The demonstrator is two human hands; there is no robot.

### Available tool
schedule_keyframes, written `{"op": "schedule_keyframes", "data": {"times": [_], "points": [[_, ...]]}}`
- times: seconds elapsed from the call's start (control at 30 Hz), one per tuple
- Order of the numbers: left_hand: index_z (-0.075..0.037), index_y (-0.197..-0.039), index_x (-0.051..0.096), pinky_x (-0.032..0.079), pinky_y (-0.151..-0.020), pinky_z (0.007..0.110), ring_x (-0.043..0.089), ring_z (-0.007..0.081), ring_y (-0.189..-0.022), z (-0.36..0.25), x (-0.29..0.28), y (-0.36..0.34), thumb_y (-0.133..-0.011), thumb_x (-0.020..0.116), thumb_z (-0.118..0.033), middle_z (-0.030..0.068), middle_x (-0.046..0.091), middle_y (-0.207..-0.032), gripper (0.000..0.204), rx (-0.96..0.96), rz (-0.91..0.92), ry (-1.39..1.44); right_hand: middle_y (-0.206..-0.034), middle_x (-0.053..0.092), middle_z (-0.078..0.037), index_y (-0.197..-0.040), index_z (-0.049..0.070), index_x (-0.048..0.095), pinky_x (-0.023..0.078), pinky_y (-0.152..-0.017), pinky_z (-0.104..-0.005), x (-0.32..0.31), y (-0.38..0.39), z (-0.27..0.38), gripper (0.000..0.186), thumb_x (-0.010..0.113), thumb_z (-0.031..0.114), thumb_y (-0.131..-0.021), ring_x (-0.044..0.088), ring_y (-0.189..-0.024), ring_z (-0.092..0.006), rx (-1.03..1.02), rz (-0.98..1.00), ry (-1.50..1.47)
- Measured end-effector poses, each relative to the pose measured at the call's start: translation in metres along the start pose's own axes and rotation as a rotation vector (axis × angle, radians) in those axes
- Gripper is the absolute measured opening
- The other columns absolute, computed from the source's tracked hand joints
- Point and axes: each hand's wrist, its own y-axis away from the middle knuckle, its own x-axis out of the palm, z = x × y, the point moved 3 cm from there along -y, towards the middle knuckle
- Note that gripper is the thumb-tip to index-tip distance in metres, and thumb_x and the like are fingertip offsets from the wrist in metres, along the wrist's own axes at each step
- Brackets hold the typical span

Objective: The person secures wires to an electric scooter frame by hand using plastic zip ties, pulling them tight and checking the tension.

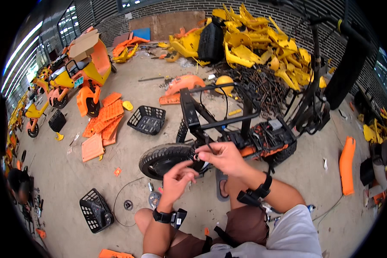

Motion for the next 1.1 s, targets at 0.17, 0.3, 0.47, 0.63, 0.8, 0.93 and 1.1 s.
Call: {"op": "schedule_keyframes", "data": {"times": [0.17, 0.3, 0.47, 0.63, 0.8, 0.93, 1.1], "points": [[0.002, -0.132, 0.057, 0.056, -0.079, 0.029, 0.066, 0.0166, -0.088, -0.008, 0.000, 0.009, -0.081, 0.074, 0.007, 0.0133, 0.065, -0.109, 0.054, 0.065, 0.026, 0.040, -0.086, 0.068, 0.001, -0.114, -0.001, 0.070, 0.037, -0.055, -0.0176, 0.028, 0.034, -0.053, 0.025, 0.070, 0.014, -0.093, 0.052, -0.066, -0.0010, 0.254, -0.124, -0.321], [0.002, -0.120, 0.067, 0.055, -0.077, 0.026, 0.064, 0.0142, -0.086, -0.008, 0.006, 0.007, -0.079, 0.077, 0.005, 0.0088, 0.063, -0.100, 0.042, 0.112, -0.025, -0.154, -0.077, 0.063, 0.005, -0.112, 0.002, 0.069, 0.028, -0.046, -0.0177, 0.028, 0.032, -0.090, 0.023, 0.070, 0.016, -0.093, 0.042, -0.055, 0.0008, 0.183, -0.052, -0.458], [-0.002, -0.119, 0.069, 0.054, -0.077, 0.025, 0.063, 0.0129, -0.089, -0.004, -0.002, 0.005, -0.078, 0.079, 0.003, 0.0060, 0.062, -0.102, 0.043, 0.004, 0.012, -0.253, -0.074, 0.060, 0.008, -0.105, 0.007, 0.065, 0.026, -0.044, -0.0189, 0.028, 0.027, -0.098, 0.018, 0.071, 0.017, -0.093, 0.040, -0.053, 0.0013, 0.179, -0.037, -0.465], [-0.006, -0.114, 0.073, 0.052, -0.074, 0.023, 0.058, 0.0091, -0.081, -0.001, 0.005, 0.001, -0.077, 0.080, -0.001, 0.0030, 0.062, -0.093, 0.038, -0.045, 0.011, -0.285, -0.071, 0.053, 0.010, -0.100, 0.010, 0.062, 0.023, -0.044, -0.0183, 0.025, 0.030, -0.111, 0.014, 0.070, 0.020, -0.093, 0.037, -0.052, 0.0015, 0.241, -0.011, -0.480], [-0.004, -0.107, 0.075, 0.048, -0.068, 0.022, 0.056, 0.0079, -0.074, 0.000, 0.010, -0.007, -0.080, 0.079, -0.004, 0.0024, 0.062, -0.086, 0.027, -0.101, -0.096, -0.390, -0.076, 0.056, 0.005, -0.100, 0.008, 0.062, 0.022, -0.043, -0.0197, 0.016, 0.031, -0.109, 0.022, 0.060, 0.031, -0.100, 0.031, -0.048, -0.0008, 0.322, -0.009, -0.643], [0.005, -0.094, 0.069, 0.049, -0.060, 0.023, 0.061, 0.0108, -0.067, 0.019, -0.007, -0.005, -0.091, 0.070, -0.007, 0.0046, 0.064, -0.083, 0.013, -0.111, -0.236, -0.074, -0.095, 0.062, -0.004, -0.110, 0.002, 0.062, 0.031, -0.047, -0.0241, 0.011, 0.025, -0.111, 0.044, 0.045, 0.043, -0.104, 0.037, -0.051, -0.0067, 0.355, -0.179, -0.778], [0.004, -0.097, 0.063, 0.052, -0.059, 0.029, 0.062, 0.0163, -0.064, 0.034, -0.006, -0.009, -0.097, 0.062, -0.017, 0.0118, 0.067, -0.083, 0.021, -0.380, -0.209, 0.054, -0.075, 0.051, 0.004, -0.090, 0.006, 0.074, 0.035, -0.062, -0.0243, -0.003, 0.027, -0.127, 0.048, 0.047, 0.045, -0.102, 0.044, -0.067, -0.0077, 0.310, -0.453, -0.351]]}}
